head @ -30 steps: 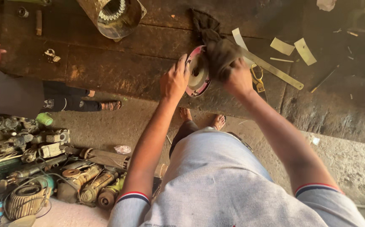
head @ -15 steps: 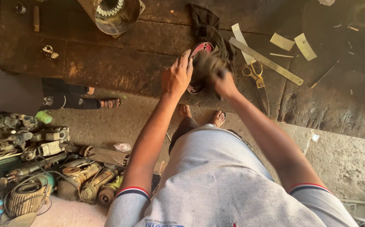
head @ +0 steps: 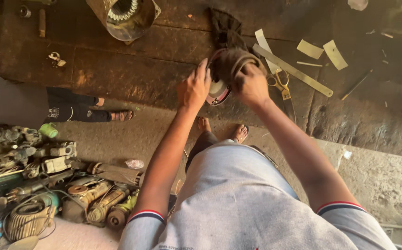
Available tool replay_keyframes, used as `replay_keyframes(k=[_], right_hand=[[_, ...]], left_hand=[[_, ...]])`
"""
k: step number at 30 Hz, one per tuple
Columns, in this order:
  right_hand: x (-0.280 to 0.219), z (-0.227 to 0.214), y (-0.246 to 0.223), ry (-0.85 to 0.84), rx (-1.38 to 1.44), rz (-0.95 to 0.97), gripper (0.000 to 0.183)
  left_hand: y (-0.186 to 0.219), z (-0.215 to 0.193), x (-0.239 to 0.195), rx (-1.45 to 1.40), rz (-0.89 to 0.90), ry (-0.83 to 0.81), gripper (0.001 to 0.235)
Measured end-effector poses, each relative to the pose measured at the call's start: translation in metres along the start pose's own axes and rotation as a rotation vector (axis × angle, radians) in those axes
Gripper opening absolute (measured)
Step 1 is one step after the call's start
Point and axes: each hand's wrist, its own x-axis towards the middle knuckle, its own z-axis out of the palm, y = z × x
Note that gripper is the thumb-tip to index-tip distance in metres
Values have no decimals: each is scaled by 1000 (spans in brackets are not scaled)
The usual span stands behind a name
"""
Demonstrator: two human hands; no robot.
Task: The person handles several disassembled motor components on a workbench, including a cylindrical stator, circular end plates, and a rotor with wires. They wipe parts with a cloth, align and insert a bolt into an end plate, and tighten it with a wrench and screwdriver.
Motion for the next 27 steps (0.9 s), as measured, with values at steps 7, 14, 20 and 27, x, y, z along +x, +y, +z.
replay_keyframes(k=[7,14,20,27], right_hand=[[-29,36,-21,-463,285,271,28],[-41,88,-24,-69,1234,860,25],[-57,36,-26,-694,42,148,23],[-3,-46,30,-57,1208,451,47]], left_hand=[[-2,-5,-1,-2,7,-94,36],[2,1,0,-28,125,20,36],[-20,-6,-8,-7,-51,-40,35],[-71,3,-34,-173,-405,-45,34]])
